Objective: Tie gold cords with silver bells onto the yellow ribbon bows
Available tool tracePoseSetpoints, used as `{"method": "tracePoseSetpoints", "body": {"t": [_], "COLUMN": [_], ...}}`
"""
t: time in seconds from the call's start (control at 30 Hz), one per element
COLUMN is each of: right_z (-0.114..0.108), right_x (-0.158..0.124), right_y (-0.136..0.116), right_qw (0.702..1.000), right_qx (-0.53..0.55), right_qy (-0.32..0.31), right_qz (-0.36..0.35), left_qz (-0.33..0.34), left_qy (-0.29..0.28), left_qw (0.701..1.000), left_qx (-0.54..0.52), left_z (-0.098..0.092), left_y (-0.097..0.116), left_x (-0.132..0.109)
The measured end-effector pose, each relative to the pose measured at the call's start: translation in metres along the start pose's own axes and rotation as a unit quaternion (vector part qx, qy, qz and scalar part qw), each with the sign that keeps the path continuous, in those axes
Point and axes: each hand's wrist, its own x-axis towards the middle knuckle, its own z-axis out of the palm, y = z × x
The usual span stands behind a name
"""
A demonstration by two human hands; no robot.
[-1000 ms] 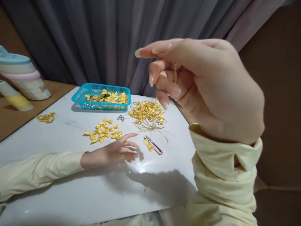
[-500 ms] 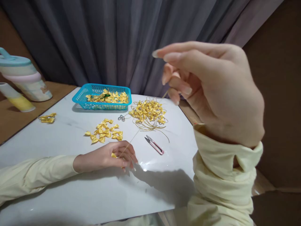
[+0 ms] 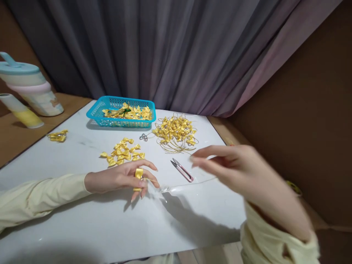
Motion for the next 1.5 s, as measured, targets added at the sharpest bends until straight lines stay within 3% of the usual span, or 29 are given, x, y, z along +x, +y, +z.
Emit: {"method": "tracePoseSetpoints", "body": {"t": [0.07,0.17,0.27,0.4,0.53,0.7,0.8,0.9,1.03,1.17,1.27,1.5], "right_z": [0.032,0.076,0.096,0.095,0.098,0.114,0.120,0.123,0.129,0.134,0.137,0.138], "right_x": [0.009,0.020,0.024,0.021,0.018,0.016,0.016,0.016,0.016,0.016,0.017,0.016], "right_y": [-0.003,-0.003,0.000,0.005,0.015,0.024,0.026,0.027,0.028,0.031,0.032,0.033], "right_qw": [0.993,0.975,0.964,0.970,0.982,0.966,0.953,0.945,0.945,0.954,0.947,0.890], "right_qx": [-0.038,-0.080,-0.069,-0.004,0.128,0.242,0.286,0.314,0.316,0.285,0.285,0.368], "right_qy": [-0.100,-0.175,-0.225,-0.206,-0.138,-0.052,-0.023,-0.017,-0.021,-0.024,-0.083,-0.223], "right_qz": [-0.057,-0.111,-0.126,-0.128,-0.028,0.077,0.101,0.089,0.086,0.094,0.120,0.147], "left_qz": [-0.025,-0.047,-0.053,-0.075,-0.032,0.068,0.079,0.067,0.069,0.102,0.131,0.212], "left_qy": [-0.032,-0.081,-0.104,-0.064,0.009,0.120,0.173,0.189,0.176,0.222,0.254,0.261], "left_qw": [0.999,0.994,0.989,0.990,0.998,0.990,0.982,0.980,0.981,0.960,0.933,0.836], "left_qx": [0.015,0.049,0.088,0.096,0.057,-0.016,-0.020,0.002,0.046,0.134,0.218,0.435], "left_z": [0.003,0.008,0.008,0.004,0.001,-0.002,-0.004,-0.006,-0.007,-0.006,-0.006,-0.012], "left_y": [0.002,0.004,0.006,0.007,-0.002,-0.024,-0.029,-0.031,-0.037,-0.039,-0.037,-0.036], "left_x": [0.002,0.006,0.008,0.002,-0.007,-0.004,0.000,0.002,0.003,0.000,-0.002,-0.004]}}
